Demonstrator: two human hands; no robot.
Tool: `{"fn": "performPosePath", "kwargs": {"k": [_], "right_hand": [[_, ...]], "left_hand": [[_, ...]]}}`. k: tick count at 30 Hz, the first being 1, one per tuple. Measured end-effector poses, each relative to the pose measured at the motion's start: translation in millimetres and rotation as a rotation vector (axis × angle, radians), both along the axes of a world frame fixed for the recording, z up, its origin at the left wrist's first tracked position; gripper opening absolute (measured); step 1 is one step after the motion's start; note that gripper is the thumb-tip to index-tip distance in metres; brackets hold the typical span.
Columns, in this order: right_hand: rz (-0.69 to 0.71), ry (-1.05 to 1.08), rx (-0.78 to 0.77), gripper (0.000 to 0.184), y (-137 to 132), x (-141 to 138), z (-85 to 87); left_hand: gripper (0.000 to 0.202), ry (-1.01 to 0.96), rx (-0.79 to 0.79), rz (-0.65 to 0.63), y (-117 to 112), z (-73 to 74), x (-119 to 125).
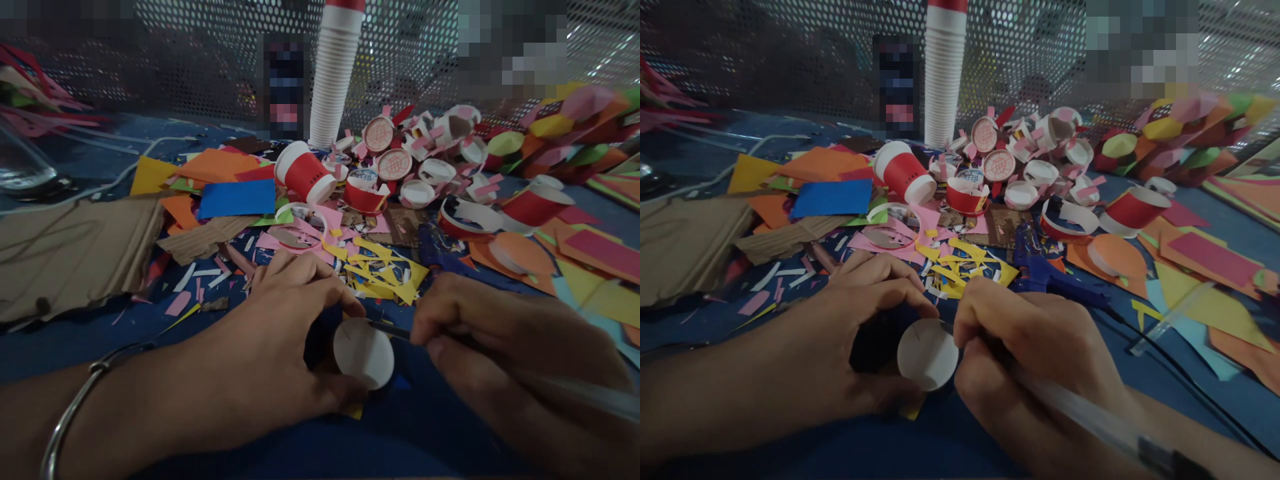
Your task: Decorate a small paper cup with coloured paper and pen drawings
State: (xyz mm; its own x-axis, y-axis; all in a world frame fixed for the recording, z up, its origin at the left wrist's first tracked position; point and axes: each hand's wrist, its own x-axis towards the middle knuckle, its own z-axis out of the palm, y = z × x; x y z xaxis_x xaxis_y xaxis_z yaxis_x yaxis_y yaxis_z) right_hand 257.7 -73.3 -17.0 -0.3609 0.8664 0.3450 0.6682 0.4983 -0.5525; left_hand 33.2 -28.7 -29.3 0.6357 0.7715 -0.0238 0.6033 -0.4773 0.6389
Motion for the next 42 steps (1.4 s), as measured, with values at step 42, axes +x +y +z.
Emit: {"fn": "performPosePath", "kwargs": {"k": [42], "right_hand": [[0.093, 0.028, -0.075, 0.016, -0.7, 1.3, -2.8]], "left_hand": [[0.047, 0.002, -0.031, 0.020, 0.3, 3.8, 3.0]]}}
